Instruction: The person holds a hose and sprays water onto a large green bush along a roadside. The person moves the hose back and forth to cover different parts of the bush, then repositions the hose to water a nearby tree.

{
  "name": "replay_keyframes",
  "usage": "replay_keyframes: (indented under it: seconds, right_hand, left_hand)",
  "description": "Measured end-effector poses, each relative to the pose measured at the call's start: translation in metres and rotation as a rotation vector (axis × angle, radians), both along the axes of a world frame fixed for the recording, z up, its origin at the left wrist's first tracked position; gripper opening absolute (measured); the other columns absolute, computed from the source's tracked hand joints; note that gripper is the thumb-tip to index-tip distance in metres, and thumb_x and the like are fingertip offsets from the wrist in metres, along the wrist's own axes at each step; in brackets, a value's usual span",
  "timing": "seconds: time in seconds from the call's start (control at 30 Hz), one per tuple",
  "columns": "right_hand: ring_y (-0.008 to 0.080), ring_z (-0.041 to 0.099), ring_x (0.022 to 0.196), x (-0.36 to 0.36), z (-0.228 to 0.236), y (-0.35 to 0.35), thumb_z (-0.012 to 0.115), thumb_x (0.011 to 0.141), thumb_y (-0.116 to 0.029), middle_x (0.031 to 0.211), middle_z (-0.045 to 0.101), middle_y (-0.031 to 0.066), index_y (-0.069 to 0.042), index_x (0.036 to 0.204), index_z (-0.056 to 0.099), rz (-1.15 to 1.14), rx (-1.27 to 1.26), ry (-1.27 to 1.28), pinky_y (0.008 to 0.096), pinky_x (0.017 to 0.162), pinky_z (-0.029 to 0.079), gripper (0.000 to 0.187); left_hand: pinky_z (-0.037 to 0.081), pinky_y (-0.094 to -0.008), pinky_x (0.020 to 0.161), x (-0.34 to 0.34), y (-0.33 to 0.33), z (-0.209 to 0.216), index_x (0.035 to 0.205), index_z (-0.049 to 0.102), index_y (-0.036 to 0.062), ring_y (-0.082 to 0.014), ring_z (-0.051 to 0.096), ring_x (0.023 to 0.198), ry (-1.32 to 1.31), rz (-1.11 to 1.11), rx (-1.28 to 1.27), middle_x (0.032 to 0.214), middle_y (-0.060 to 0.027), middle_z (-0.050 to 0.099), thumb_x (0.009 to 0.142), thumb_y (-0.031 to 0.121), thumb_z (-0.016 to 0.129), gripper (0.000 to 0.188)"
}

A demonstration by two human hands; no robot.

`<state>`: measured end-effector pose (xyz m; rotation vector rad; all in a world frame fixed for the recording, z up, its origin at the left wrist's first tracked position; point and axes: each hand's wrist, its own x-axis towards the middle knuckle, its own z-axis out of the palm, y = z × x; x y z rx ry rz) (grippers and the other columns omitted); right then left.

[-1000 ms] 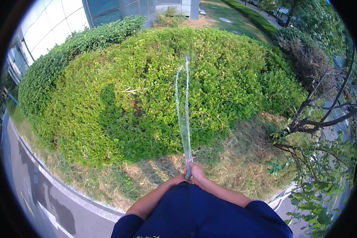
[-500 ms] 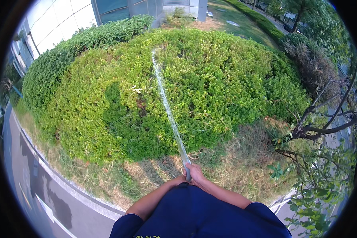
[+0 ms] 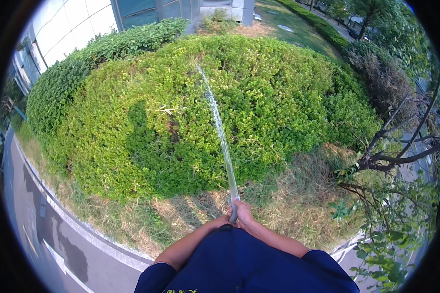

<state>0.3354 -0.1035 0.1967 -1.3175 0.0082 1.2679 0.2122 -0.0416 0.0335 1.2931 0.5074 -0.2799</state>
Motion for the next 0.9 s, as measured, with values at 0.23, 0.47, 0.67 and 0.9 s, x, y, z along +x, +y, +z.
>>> replay_keyframes:
  seconds: [0.23, 0.47, 0.67, 0.9]
  right_hand:
    - [0.0179, 0.051, 0.053, 0.003, 0.005, -0.002, 0.045, 0.101, -0.024, 0.064, 0.056, 0.0077, -0.002, 0.084, 0.053, -0.094, -0.002, -0.035, 0.0321, 0.051, 0.043, 0.029]
    - [0.0173, 0.052, 0.054, 0.006, 0.002, -0.004, 0.046, 0.099, -0.023, 0.064, 0.056, 0.008, -0.001, 0.086, 0.054, -0.176, -0.016, -0.048, 0.0312, 0.052, 0.043, 0.026]
    - [0.0172, 0.052, 0.054, 0.009, -0.001, -0.007, 0.047, 0.099, -0.024, 0.064, 0.056, 0.0077, -0.001, 0.086, 0.054, -0.23, -0.018, -0.014, 0.0312, 0.052, 0.043, 0.027]
    - [0.0173, 0.052, 0.054, 0.008, 0.001, -0.011, 0.048, 0.099, -0.026, 0.062, 0.056, 0.0075, -0.001, 0.086, 0.055, -0.294, -0.031, -0.043, 0.0309, 0.051, 0.043, 0.029]
  left_hand:
    - [0.05, -0.0338, 0.083, 0.005, 0.004, 0.028, 0.1, 0.071, 0.0013, -0.0186, 0.066, 0.088, 0.066, -0.06, 0.019, 0.092, -0.0094, 0.071, 0.073, 0.04, 0.081, 0.048]
    - [0.051, -0.0342, 0.08, 0.012, 0.007, 0.053, 0.101, 0.07, 0.0013, -0.02, 0.067, 0.085, 0.128, -0.133, 0.084, 0.09, -0.01, 0.07, 0.074, 0.041, 0.08, 0.05]
    - [0.051, -0.0338, 0.079, 0.017, 0.006, 0.074, 0.102, 0.069, 0.0009, -0.0202, 0.067, 0.083, 0.124, -0.153, 0.112, 0.089, -0.0107, 0.07, 0.075, 0.041, 0.078, 0.049]
    - [0.05, -0.0326, 0.078, 0.021, 0.006, 0.104, 0.107, 0.067, 0.0005, -0.0182, 0.066, 0.083, 0.127, -0.171, 0.103, 0.089, -0.0092, 0.07, 0.076, 0.036, 0.077, 0.048]
